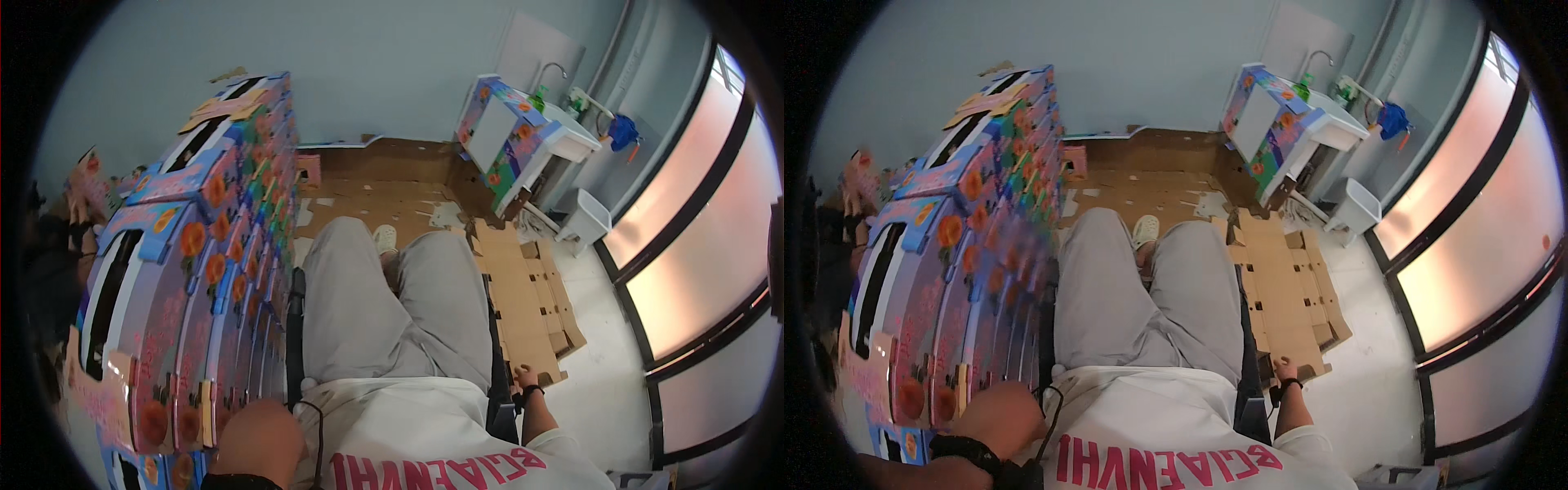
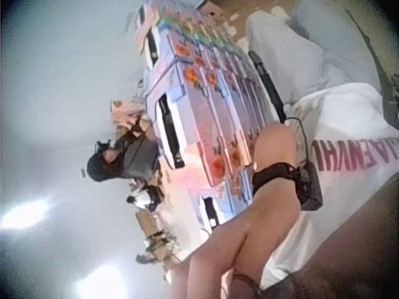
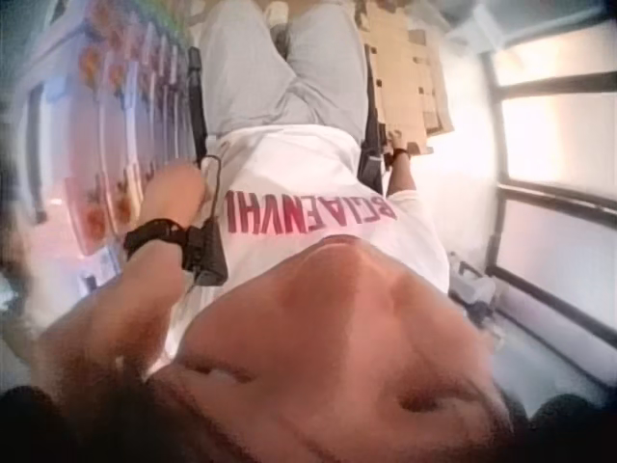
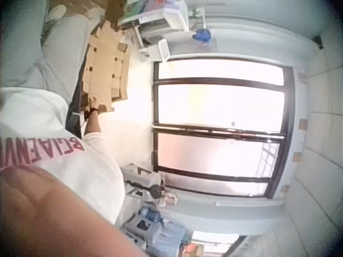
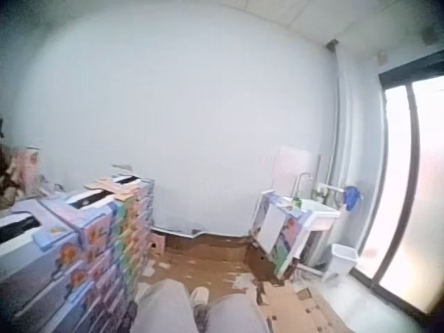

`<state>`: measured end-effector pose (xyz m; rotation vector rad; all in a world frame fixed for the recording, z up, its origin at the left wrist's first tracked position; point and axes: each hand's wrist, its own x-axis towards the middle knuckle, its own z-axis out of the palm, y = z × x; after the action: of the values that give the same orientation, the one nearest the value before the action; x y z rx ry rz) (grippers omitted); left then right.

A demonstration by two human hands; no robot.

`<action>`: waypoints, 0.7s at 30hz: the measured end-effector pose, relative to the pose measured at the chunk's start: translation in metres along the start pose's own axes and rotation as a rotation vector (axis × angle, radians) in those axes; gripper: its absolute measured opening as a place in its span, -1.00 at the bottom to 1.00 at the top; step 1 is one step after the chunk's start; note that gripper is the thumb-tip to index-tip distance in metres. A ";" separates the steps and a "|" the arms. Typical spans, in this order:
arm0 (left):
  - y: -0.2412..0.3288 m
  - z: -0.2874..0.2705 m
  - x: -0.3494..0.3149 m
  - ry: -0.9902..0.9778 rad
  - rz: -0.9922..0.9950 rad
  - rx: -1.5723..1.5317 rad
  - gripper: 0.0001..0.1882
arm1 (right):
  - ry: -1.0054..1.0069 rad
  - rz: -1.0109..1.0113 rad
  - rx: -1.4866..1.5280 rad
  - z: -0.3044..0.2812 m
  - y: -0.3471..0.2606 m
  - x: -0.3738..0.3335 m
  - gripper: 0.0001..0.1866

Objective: The recorder sits on the floor and assembles cardboard fruit boxes by folding precut cardboard panels.

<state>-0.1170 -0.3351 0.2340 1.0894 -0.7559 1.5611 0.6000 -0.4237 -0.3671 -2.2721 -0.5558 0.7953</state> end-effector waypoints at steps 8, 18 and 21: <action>0.056 -0.019 0.028 0.049 0.488 0.705 -0.43 | -0.078 0.031 0.186 0.001 0.021 0.010 -0.43; 0.025 -0.346 0.131 0.360 -1.456 2.725 -0.20 | 0.003 0.063 0.130 -0.003 -0.032 0.009 -0.44; 0.031 -0.364 0.130 0.487 -1.603 2.718 -0.09 | -0.014 0.029 0.119 -0.003 -0.049 0.007 -0.45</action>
<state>-0.2487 0.0286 0.2138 -1.5142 -2.6885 -0.1852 0.5987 -0.3873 -0.3330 -2.1713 -0.4703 0.8366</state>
